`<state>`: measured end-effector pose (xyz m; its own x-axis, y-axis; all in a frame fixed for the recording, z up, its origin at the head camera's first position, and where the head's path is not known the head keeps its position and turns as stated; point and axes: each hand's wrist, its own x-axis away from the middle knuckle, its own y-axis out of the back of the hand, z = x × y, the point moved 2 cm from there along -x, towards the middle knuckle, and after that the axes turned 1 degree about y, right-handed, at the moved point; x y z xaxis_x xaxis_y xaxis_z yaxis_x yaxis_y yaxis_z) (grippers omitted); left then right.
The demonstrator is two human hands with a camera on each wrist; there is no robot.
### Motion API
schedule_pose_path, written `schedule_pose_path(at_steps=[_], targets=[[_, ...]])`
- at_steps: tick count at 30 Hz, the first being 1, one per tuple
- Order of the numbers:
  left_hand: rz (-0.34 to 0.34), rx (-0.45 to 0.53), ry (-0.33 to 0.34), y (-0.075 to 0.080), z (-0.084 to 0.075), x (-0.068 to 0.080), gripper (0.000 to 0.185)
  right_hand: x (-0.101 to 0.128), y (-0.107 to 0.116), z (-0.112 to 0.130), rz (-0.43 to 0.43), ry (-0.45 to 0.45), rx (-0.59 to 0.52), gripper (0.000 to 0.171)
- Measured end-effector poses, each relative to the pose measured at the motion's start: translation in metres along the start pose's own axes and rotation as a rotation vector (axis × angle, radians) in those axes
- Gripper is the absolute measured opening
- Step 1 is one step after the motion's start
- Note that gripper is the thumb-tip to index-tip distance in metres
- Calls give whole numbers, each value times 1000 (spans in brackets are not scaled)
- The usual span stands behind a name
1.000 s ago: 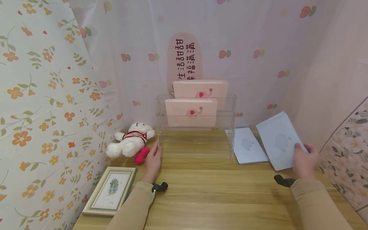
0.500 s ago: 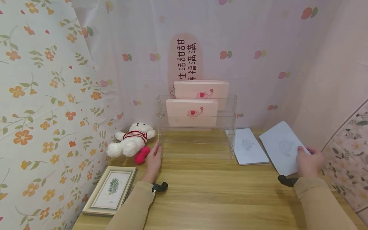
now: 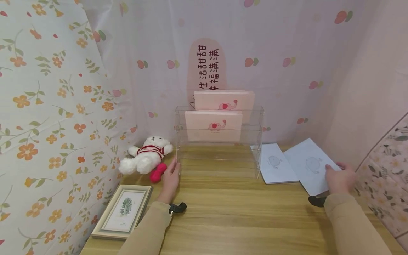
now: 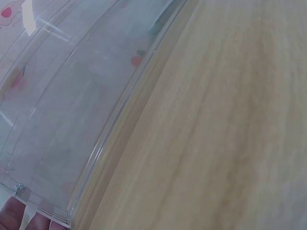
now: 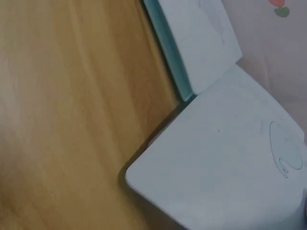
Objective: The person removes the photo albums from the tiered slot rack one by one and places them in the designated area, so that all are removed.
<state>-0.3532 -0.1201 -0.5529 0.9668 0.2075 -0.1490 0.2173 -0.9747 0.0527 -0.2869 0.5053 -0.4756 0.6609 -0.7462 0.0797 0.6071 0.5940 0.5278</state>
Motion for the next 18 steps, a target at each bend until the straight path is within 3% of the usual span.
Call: schedule_pose_path(at_steps=[18], targets=[[-2, -23, -8, -2, 2, -1, 48, -16, 6, -46, 197, 72, 215, 71]])
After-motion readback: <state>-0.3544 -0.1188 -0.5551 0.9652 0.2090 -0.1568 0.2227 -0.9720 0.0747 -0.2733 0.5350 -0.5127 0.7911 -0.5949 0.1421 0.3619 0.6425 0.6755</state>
